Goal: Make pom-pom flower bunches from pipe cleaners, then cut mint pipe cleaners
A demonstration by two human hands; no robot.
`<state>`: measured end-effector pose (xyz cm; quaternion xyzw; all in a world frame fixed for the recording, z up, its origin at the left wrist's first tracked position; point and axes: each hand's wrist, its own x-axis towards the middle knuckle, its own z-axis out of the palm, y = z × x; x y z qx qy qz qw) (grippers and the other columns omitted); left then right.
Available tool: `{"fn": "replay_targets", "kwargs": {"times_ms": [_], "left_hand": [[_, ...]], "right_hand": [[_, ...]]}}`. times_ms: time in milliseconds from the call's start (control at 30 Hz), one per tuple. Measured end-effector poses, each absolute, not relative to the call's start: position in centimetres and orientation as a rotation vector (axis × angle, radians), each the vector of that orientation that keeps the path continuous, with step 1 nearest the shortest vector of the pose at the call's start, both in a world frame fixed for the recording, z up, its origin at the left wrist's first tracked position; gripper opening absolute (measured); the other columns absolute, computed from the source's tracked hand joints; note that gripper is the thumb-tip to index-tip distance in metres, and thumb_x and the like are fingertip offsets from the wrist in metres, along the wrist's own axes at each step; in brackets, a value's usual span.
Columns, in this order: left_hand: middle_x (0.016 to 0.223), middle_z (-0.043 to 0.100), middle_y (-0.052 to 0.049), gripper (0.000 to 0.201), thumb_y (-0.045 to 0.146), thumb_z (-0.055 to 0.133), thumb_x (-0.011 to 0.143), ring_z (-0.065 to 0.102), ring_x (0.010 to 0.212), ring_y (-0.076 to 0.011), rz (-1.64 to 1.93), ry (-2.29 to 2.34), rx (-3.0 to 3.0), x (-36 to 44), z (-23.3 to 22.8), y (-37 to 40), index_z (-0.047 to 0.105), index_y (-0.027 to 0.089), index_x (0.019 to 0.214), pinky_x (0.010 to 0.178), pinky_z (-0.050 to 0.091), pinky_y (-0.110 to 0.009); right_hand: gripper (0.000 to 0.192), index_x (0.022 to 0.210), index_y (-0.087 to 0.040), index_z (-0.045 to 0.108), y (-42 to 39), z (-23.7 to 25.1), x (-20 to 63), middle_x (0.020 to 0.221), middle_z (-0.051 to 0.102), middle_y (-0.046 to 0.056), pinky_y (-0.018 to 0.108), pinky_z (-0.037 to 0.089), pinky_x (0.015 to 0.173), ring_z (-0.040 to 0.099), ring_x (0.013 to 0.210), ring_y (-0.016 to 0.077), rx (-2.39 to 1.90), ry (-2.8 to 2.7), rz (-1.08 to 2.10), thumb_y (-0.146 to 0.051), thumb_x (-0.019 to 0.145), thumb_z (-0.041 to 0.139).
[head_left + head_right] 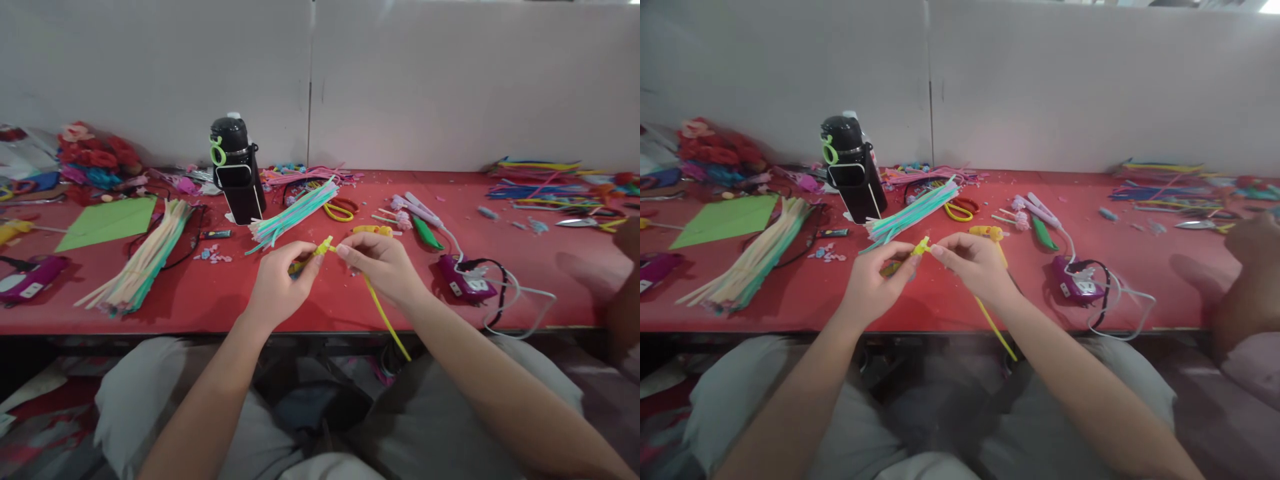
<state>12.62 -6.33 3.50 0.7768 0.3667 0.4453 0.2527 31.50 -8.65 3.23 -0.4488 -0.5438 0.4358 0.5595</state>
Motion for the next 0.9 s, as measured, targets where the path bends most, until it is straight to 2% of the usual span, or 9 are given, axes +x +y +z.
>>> {"fn": "replay_targets", "kwargs": {"times_ms": [233, 367, 500, 900], "left_hand": [[0.085, 0.075, -0.002, 0.013, 0.030, 0.062, 0.095, 0.070, 0.077, -0.0152, 1.174, 0.937, 2.171, 12.8, 3.5, -6.6, 0.070, 0.020, 0.094, 0.070, 0.052, -0.026], [0.089, 0.076, -0.004, 0.012, 0.028, 0.061, 0.095, 0.070, 0.083, -0.0171, 1.169, 0.962, 2.221, 12.7, 3.3, -6.5, 0.069, 0.019, 0.096, 0.071, 0.052, -0.028], [0.088, 0.075, -0.004, 0.012, 0.028, 0.060, 0.095, 0.069, 0.080, -0.0166, 1.175, 0.955, 2.256, 12.7, 3.3, -6.5, 0.069, 0.019, 0.095, 0.071, 0.051, -0.028], [0.084, 0.075, -0.003, 0.005, 0.019, 0.064, 0.090, 0.069, 0.076, -0.0171, 1.178, 1.016, 2.412, 13.0, 3.3, -6.8, 0.068, 0.020, 0.091, 0.073, 0.047, -0.031]], "right_hand": [[0.039, 0.088, -0.019, 0.065, -8.4, 2.8, 30.7, 0.070, 0.063, -0.002, 0.024, 0.045, 0.055, 0.055, 0.059, 0.0096, -0.973, -1.171, 1.104, -0.045, 0.070, 0.088], [0.034, 0.087, -0.017, 0.071, -8.5, 2.8, 30.7, 0.069, 0.064, 0.000, 0.025, 0.046, 0.056, 0.055, 0.059, 0.0100, -1.037, -1.239, 1.060, -0.048, 0.076, 0.082], [0.031, 0.085, -0.017, 0.075, -8.7, 2.8, 30.6, 0.071, 0.067, 0.002, 0.027, 0.047, 0.058, 0.056, 0.061, 0.0117, -1.103, -1.345, 0.910, -0.048, 0.083, 0.075], [0.033, 0.079, -0.020, 0.065, -9.2, 2.4, 29.8, 0.068, 0.062, 0.001, 0.027, 0.043, 0.056, 0.053, 0.059, 0.0132, -1.152, -1.380, 0.727, -0.051, 0.088, 0.067]]}}
